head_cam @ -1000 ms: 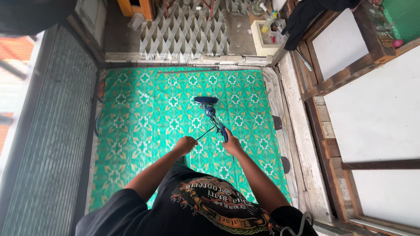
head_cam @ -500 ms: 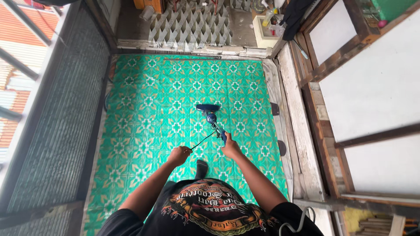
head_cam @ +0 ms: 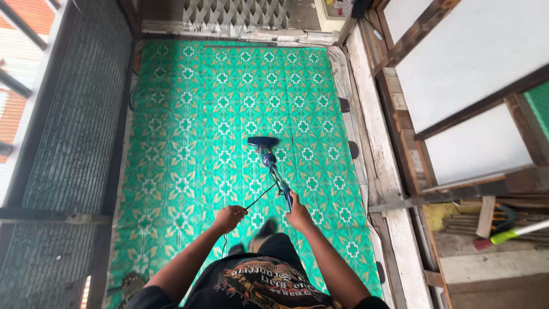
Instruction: The person vacuums a patterned green floor mat by moving a handheld vacuum cleaner back and forth across the surface by hand.
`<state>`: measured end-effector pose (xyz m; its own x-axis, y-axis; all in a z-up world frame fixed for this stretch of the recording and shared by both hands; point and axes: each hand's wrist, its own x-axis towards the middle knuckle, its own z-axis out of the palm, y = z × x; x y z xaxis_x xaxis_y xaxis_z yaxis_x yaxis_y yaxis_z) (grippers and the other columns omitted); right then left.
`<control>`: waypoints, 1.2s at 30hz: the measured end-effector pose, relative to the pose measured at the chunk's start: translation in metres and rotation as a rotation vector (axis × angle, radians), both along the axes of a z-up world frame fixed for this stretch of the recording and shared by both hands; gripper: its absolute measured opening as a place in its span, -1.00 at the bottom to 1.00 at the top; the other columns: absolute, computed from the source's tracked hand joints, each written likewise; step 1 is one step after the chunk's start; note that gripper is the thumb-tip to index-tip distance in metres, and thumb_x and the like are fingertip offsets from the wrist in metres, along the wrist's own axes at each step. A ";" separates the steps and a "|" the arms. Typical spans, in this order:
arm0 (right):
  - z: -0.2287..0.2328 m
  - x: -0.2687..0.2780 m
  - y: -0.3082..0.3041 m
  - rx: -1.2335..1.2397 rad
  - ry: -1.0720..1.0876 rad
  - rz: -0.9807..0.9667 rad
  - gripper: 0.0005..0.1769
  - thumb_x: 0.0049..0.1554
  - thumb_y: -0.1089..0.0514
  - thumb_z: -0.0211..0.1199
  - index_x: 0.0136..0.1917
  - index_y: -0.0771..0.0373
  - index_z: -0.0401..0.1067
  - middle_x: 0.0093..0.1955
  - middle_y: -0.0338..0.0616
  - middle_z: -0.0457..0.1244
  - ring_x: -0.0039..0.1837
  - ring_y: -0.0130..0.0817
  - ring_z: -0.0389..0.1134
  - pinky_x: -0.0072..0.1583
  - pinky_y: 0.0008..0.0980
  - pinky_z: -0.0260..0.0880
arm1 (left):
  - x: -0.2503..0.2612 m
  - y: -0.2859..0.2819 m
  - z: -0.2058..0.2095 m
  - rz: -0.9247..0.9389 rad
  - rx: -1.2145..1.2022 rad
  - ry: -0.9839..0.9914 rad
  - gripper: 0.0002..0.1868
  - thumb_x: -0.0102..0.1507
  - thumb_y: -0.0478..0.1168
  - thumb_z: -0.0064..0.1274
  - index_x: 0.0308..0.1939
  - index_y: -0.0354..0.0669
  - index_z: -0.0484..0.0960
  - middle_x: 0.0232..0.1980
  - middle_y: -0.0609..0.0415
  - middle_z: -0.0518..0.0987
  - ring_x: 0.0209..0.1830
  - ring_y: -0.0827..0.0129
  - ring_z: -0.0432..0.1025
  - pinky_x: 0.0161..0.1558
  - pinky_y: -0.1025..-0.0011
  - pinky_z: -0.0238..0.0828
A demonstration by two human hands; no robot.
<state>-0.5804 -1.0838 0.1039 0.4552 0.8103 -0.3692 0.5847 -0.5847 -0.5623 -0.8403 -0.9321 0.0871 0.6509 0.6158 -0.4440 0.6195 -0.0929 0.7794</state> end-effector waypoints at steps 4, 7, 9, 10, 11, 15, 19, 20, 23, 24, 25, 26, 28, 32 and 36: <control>0.004 -0.025 -0.084 -0.070 0.040 -0.035 -0.01 0.04 0.23 0.26 0.59 -0.07 -0.19 -0.01 0.37 0.36 0.04 0.32 0.42 0.04 0.16 0.44 | -0.017 -0.064 0.001 -0.060 0.011 0.031 -0.68 0.29 0.00 -0.01 -0.08 0.01 0.78 -0.27 0.09 0.75 -0.27 0.31 0.64 -0.15 0.31 0.55; 0.004 -0.042 -0.156 -0.075 0.067 -0.020 -0.01 0.05 0.21 0.28 0.59 -0.08 -0.20 -0.01 0.35 0.35 0.03 0.33 0.41 0.02 0.17 0.42 | -0.020 -0.104 -0.003 -0.078 0.024 0.022 -0.66 0.30 0.03 -0.03 -0.11 -0.01 0.79 -0.29 0.09 0.74 -0.27 0.29 0.64 -0.15 0.31 0.55; 0.002 -0.048 -0.197 -0.053 0.076 -0.003 -0.01 0.04 0.23 0.27 0.59 -0.08 -0.20 -0.03 0.35 0.35 0.02 0.33 0.40 0.01 0.17 0.40 | -0.022 -0.142 -0.004 -0.090 0.047 -0.031 -0.63 0.31 0.06 -0.06 -0.13 0.01 0.81 -0.30 0.08 0.73 -0.27 0.28 0.63 -0.14 0.30 0.54; 0.001 -0.052 -0.218 -0.064 0.077 -0.005 -0.01 0.04 0.26 0.24 0.60 -0.08 -0.19 -0.04 0.35 0.36 0.00 0.33 0.41 0.01 0.18 0.39 | -0.025 -0.163 -0.006 -0.098 0.056 -0.016 -0.62 0.31 0.08 -0.04 -0.14 0.00 0.80 -0.31 0.07 0.73 -0.28 0.26 0.63 -0.14 0.29 0.54; -0.001 -0.053 -0.238 -0.073 0.074 -0.005 -0.01 0.04 0.28 0.21 0.60 -0.08 -0.18 -0.06 0.35 0.36 -0.01 0.33 0.41 0.00 0.18 0.39 | -0.024 -0.180 -0.007 -0.104 0.067 -0.003 -0.62 0.30 0.10 -0.02 -0.14 0.00 0.80 -0.32 0.05 0.73 -0.29 0.24 0.63 -0.13 0.28 0.54; -0.008 -0.074 -0.334 -0.081 0.092 0.031 0.02 0.04 0.30 0.20 0.61 -0.12 -0.22 -0.07 0.32 0.35 -0.03 0.30 0.41 -0.02 0.16 0.38 | -0.033 -0.261 -0.013 -0.120 0.076 0.042 -0.60 0.29 0.15 0.08 -0.13 -0.06 0.76 -0.32 -0.03 0.70 -0.30 0.15 0.63 -0.17 0.20 0.54; -0.004 -0.085 -0.414 -0.149 0.103 0.022 0.01 0.05 0.28 0.18 0.62 -0.17 -0.20 -0.09 0.28 0.35 -0.07 0.27 0.41 -0.05 0.15 0.38 | -0.040 -0.330 -0.008 -0.187 0.134 -0.005 -0.63 0.26 0.14 0.11 -0.19 -0.02 0.80 -0.26 0.01 0.71 -0.27 0.15 0.60 -0.17 0.21 0.52; -0.001 -0.093 -0.433 -0.170 0.112 0.012 0.00 0.05 0.27 0.18 0.62 -0.19 -0.19 -0.10 0.27 0.35 -0.07 0.26 0.42 -0.06 0.14 0.38 | -0.044 -0.340 -0.003 -0.208 0.128 0.003 -0.63 0.27 0.13 0.11 -0.19 -0.03 0.80 -0.26 -0.01 0.71 -0.27 0.14 0.60 -0.16 0.21 0.52; 0.008 -0.101 -0.471 -0.140 0.112 0.007 -0.05 0.06 0.24 0.21 0.60 -0.18 -0.12 -0.15 0.26 0.36 -0.09 0.23 0.42 -0.05 0.12 0.37 | -0.044 -0.373 0.011 -0.184 0.012 -0.011 -0.64 0.28 0.11 0.10 -0.21 -0.06 0.80 -0.29 -0.01 0.73 -0.26 0.21 0.63 -0.15 0.25 0.54; 0.014 -0.102 -0.481 -0.161 0.124 -0.007 -0.05 0.06 0.24 0.20 0.60 -0.19 -0.12 -0.15 0.26 0.36 -0.08 0.22 0.42 -0.04 0.11 0.36 | -0.044 -0.379 0.017 -0.164 -0.034 -0.019 -0.64 0.27 0.10 0.09 -0.21 -0.06 0.79 -0.31 0.00 0.74 -0.26 0.25 0.65 -0.14 0.27 0.55; 0.016 -0.104 -0.487 -0.173 0.137 -0.016 -0.05 0.06 0.24 0.20 0.60 -0.19 -0.12 -0.15 0.26 0.37 -0.08 0.21 0.43 -0.03 0.10 0.36 | -0.043 -0.381 0.021 -0.164 -0.033 0.002 -0.64 0.27 0.10 0.09 -0.21 -0.07 0.79 -0.31 -0.01 0.73 -0.26 0.23 0.65 -0.14 0.27 0.55; 0.018 -0.103 -0.490 -0.186 0.149 -0.025 -0.06 0.07 0.24 0.19 0.61 -0.20 -0.11 -0.15 0.26 0.37 -0.08 0.20 0.44 -0.03 0.09 0.35 | -0.041 -0.383 0.023 -0.163 -0.033 0.022 -0.64 0.28 0.10 0.09 -0.21 -0.07 0.79 -0.31 -0.01 0.73 -0.26 0.21 0.65 -0.13 0.26 0.54; 0.017 -0.104 -0.492 -0.165 0.125 -0.019 -0.07 0.09 0.24 0.18 0.61 -0.19 -0.11 -0.11 0.25 0.36 -0.06 0.20 0.43 -0.03 0.10 0.37 | -0.048 -0.389 0.023 -0.184 -0.022 0.037 -0.63 0.29 0.10 0.08 -0.20 -0.07 0.79 -0.31 0.00 0.73 -0.26 0.21 0.65 -0.13 0.26 0.54; 0.003 -0.097 -0.473 -0.073 0.090 0.045 -0.07 0.08 0.27 0.18 0.61 -0.13 -0.12 -0.03 0.25 0.36 0.01 0.23 0.41 -0.01 0.10 0.38 | -0.046 -0.379 0.016 -0.193 0.009 0.014 -0.63 0.28 0.11 0.08 -0.18 -0.07 0.78 -0.30 0.03 0.73 -0.25 0.25 0.65 -0.14 0.29 0.55; -0.010 -0.081 -0.425 -0.078 0.072 0.081 -0.07 0.10 0.25 0.17 0.62 -0.14 -0.16 -0.02 0.25 0.36 0.03 0.24 0.41 0.02 0.11 0.39 | -0.038 -0.353 0.005 -0.062 -0.004 0.022 -0.64 0.25 0.08 0.17 -0.12 -0.11 0.76 -0.26 0.03 0.73 -0.26 0.23 0.65 -0.14 0.28 0.54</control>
